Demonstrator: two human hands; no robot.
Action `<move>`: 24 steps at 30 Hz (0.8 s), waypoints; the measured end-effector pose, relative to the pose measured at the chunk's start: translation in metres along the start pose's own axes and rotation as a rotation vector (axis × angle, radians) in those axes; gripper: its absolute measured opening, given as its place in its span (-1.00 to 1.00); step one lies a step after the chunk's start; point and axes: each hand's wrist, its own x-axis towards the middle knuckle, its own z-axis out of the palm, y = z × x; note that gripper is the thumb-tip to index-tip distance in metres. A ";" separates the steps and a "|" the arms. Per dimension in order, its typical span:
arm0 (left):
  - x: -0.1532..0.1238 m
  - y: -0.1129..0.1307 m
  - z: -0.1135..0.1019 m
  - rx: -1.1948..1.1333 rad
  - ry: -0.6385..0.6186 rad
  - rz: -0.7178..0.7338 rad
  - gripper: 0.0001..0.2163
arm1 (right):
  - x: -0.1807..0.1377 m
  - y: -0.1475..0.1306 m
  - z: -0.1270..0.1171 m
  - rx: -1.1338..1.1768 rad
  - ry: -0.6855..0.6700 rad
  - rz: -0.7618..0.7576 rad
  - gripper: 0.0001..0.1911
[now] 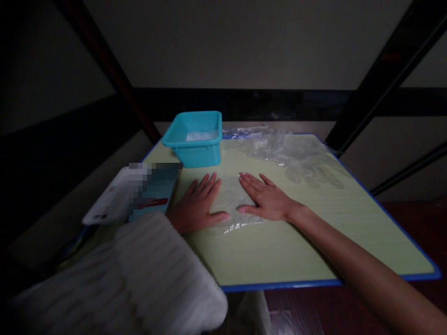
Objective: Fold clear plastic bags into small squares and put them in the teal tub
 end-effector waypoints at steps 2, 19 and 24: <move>-0.001 -0.003 -0.002 -0.108 0.052 0.019 -0.21 | 0.000 0.001 -0.003 0.095 0.041 -0.014 -0.19; 0.008 -0.011 -0.008 -1.367 0.183 -0.325 -0.62 | -0.027 -0.018 -0.052 0.457 -0.101 -0.262 -0.79; 0.007 -0.009 -0.011 -1.372 0.161 -0.380 -0.62 | -0.035 -0.019 -0.053 0.266 -0.089 -0.310 -0.79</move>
